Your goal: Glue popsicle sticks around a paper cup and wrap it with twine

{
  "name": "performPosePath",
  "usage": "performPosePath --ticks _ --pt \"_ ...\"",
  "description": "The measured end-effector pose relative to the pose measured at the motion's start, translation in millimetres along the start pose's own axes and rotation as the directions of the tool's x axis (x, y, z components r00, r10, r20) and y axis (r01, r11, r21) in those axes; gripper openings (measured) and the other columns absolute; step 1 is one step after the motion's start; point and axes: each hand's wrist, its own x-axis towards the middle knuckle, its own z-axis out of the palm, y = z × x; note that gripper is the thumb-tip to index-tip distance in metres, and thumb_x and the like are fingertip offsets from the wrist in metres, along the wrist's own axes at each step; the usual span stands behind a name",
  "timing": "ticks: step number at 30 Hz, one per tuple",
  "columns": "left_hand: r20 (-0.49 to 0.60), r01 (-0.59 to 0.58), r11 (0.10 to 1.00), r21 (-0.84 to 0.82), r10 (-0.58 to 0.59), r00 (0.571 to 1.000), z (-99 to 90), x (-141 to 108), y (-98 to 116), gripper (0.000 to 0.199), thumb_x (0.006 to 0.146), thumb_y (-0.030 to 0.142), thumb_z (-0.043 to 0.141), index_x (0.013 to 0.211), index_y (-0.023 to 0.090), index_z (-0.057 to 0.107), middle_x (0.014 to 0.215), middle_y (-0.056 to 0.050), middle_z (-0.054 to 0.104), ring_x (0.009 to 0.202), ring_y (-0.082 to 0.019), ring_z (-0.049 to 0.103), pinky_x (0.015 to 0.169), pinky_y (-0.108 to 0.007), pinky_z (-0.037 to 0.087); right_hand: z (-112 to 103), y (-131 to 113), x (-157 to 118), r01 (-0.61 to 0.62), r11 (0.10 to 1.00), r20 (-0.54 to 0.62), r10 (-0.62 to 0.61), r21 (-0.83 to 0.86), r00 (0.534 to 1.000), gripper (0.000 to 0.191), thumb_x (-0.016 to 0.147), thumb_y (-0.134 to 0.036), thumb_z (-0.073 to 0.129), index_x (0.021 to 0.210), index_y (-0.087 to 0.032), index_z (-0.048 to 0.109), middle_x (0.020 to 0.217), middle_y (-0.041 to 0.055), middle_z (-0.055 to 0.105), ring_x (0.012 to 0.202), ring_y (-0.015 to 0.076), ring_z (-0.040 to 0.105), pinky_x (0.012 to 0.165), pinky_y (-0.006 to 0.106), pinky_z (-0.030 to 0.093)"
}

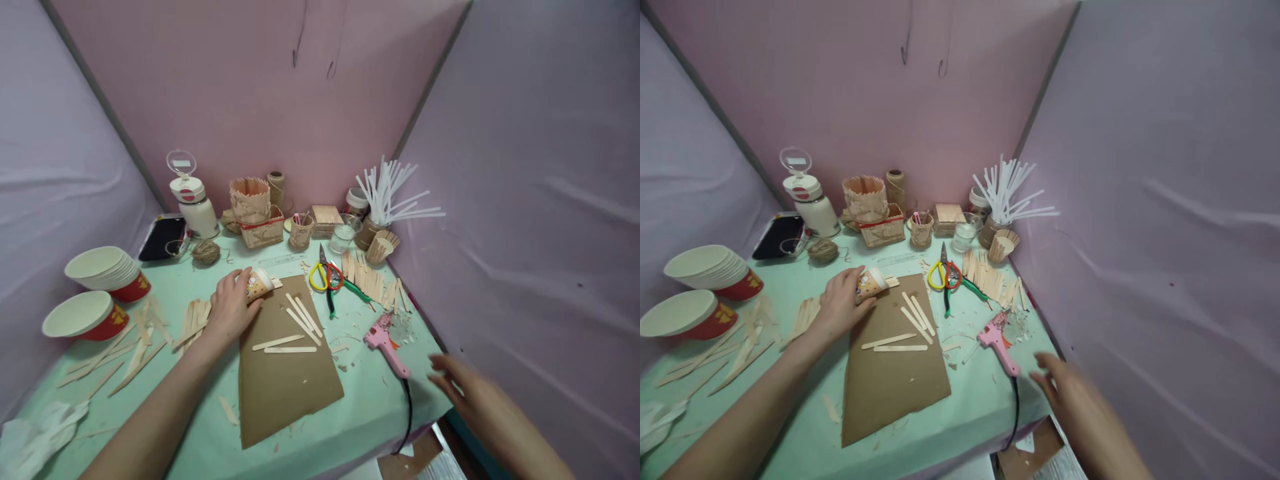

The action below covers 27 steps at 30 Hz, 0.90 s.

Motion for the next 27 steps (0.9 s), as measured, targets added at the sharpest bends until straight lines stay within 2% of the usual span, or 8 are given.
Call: performPosePath --ticks 3,7,11,16,19,22,25,27 --pt "0.041 0.006 0.998 0.058 -0.008 0.999 2.2 7 0 0.07 0.085 0.034 0.06 0.149 0.015 0.037 0.144 -0.022 0.05 0.131 -0.04 0.047 0.102 -0.052 0.044 -7 -36 92 0.089 0.994 -0.077 -0.084 0.056 0.993 0.032 0.086 -0.051 0.053 0.106 -0.03 0.068 0.093 0.0105 0.077 0.081 0.0318 0.072 0.07 0.042 0.053" --pt "0.079 -0.017 0.997 0.079 0.011 0.997 2.8 17 1 0.061 0.089 0.031 0.054 0.146 0.014 0.041 0.136 -0.021 0.058 0.126 -0.038 0.053 0.098 -0.051 0.045 7 -59 209 0.076 0.993 -0.249 -0.053 0.086 0.967 0.04 0.077 -0.029 0.062 0.115 -0.015 0.064 0.107 0.0181 0.071 0.099 0.033 0.067 0.085 0.044 0.051" --pt "0.087 -0.05 0.997 0.066 0.044 0.995 4.2 32 -2 0.059 0.089 0.029 0.055 0.144 0.014 0.042 0.137 -0.021 0.059 0.126 -0.037 0.054 0.1 -0.05 0.044 34 -57 261 0.116 0.989 -0.273 -0.088 0.089 0.958 0.039 0.07 -0.018 0.065 0.109 -0.014 0.066 0.124 0.02 0.062 0.103 0.0295 0.064 0.089 0.039 0.049" --pt "0.103 -0.027 0.997 0.07 0.02 0.994 6.1 53 -2 0.056 0.087 0.026 0.058 0.142 0.017 0.045 0.137 -0.02 0.06 0.128 -0.038 0.054 0.102 -0.051 0.041 47 -50 266 0.131 0.987 -0.244 -0.104 0.095 0.964 0.006 0.071 -0.014 0.061 0.071 -0.021 0.061 0.082 0.0086 0.067 0.081 0.0247 0.062 0.075 0.034 0.046" --pt "0.079 -0.03 0.998 0.054 0.026 0.997 7.1 58 -2 0.059 0.087 0.027 0.06 0.142 0.017 0.044 0.14 -0.021 0.056 0.131 -0.039 0.05 0.105 -0.053 0.04 38 -54 258 0.142 0.984 -0.281 -0.108 0.104 0.954 0.014 0.076 -0.017 0.057 0.064 -0.023 0.053 0.072 0.0058 0.063 0.074 0.0224 0.058 0.072 0.033 0.042" --pt "-0.027 -0.042 0.999 0.004 0.042 0.999 7.2 52 1 0.066 0.085 0.031 0.064 0.145 0.016 0.041 0.149 -0.022 0.047 0.14 -0.04 0.041 0.109 -0.056 0.037 20 -66 238 0.172 0.977 -0.317 -0.126 0.122 0.94 0.017 0.079 -0.023 0.057 0.063 -0.023 0.05 0.071 0.0044 0.061 0.072 0.0209 0.054 0.069 0.032 0.039" --pt "-0.123 -0.095 0.982 -0.161 0.075 0.99 5.6 36 17 0.069 0.085 0.036 0.066 0.146 0.017 0.04 0.15 -0.02 0.046 0.143 -0.039 0.038 0.113 -0.057 0.034 6 -87 206 0.221 0.962 -0.306 -0.164 0.161 0.938 0.02 0.08 -0.03 0.06 0.065 -0.023 0.049 0.068 0.0017 0.057 0.067 0.0184 0.051 0.066 0.03 0.037" --pt "-0.122 -0.146 0.929 -0.34 0.111 0.986 4.4 20 34 0.073 0.082 0.039 0.069 0.146 0.019 0.041 0.149 -0.019 0.047 0.143 -0.038 0.04 0.116 -0.057 0.033 3 -107 180 0.266 0.941 -0.252 -0.211 0.21 0.945 0.026 0.082 -0.038 0.061 0.065 -0.023 0.049 0.063 -0.0013 0.053 0.061 0.0159 0.047 0.062 0.028 0.036"
